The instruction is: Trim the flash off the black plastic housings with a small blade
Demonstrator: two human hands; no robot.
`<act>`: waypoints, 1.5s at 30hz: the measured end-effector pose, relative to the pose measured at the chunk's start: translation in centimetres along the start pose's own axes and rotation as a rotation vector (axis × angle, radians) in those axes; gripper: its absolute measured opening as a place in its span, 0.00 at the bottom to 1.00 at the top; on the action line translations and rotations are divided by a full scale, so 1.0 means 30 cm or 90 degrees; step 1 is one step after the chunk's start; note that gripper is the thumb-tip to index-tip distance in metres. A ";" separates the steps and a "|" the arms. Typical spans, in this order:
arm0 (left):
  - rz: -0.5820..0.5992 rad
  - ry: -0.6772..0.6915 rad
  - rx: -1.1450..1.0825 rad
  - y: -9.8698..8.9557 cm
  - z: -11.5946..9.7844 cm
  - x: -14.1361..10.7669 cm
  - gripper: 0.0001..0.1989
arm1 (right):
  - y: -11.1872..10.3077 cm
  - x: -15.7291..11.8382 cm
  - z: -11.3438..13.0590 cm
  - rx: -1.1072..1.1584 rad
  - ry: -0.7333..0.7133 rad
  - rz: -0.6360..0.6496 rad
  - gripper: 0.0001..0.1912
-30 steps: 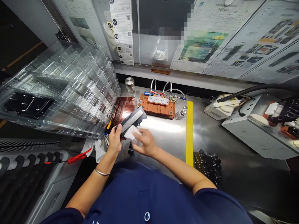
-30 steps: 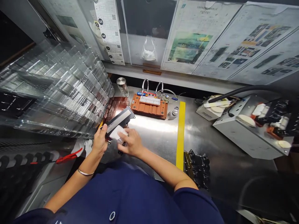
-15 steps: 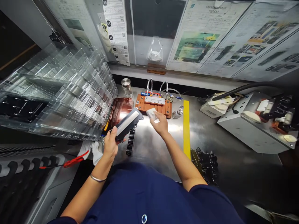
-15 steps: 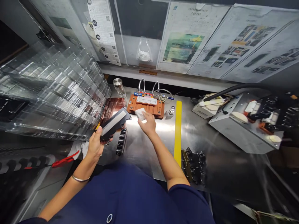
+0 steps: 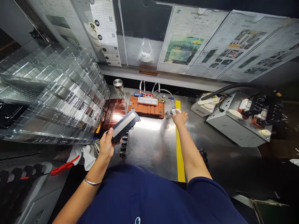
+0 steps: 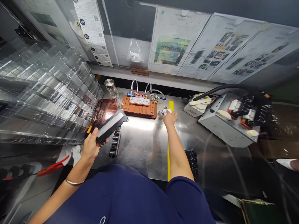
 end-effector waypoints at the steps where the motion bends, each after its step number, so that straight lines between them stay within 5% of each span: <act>1: -0.003 0.003 -0.002 0.006 -0.002 -0.001 0.26 | -0.001 0.002 0.002 -0.004 0.001 0.002 0.24; 23: -0.007 -0.006 -0.016 0.026 0.013 -0.015 0.24 | -0.040 -0.041 0.030 0.042 -0.001 0.020 0.25; 25: -0.001 -0.007 -0.019 0.029 0.016 -0.012 0.26 | -0.042 -0.117 0.093 0.087 -0.079 -0.004 0.26; 29: 0.016 0.000 -0.016 0.044 0.024 -0.005 0.28 | 0.002 -0.413 0.292 0.262 -0.464 -0.076 0.24; 33: 0.006 0.031 -0.007 0.050 0.021 -0.007 0.27 | 0.071 -0.628 0.410 0.283 -0.661 -0.088 0.22; 38: -0.003 0.058 -0.007 0.039 0.007 -0.018 0.27 | 0.037 -0.613 0.402 0.318 -0.544 -0.181 0.20; 40: -0.007 0.062 -0.011 0.036 0.004 -0.022 0.27 | 0.032 -0.655 0.417 0.311 -0.616 -0.198 0.20; 43: -0.013 0.078 -0.028 0.031 -0.001 -0.025 0.26 | 0.051 -0.759 0.463 0.264 -0.840 -0.167 0.22; 45: -0.013 0.087 -0.030 0.025 -0.005 -0.027 0.27 | 0.045 -0.759 0.473 0.271 -0.854 -0.173 0.21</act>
Point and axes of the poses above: each hand's wrist, its own x-axis towards the middle knuckle, its own y-axis out of the palm, z = x × y, the point moved 5 cm from there along x, towards the middle knuckle, and after that the axes turned 11 degrees about z, right-handed, at the moved point
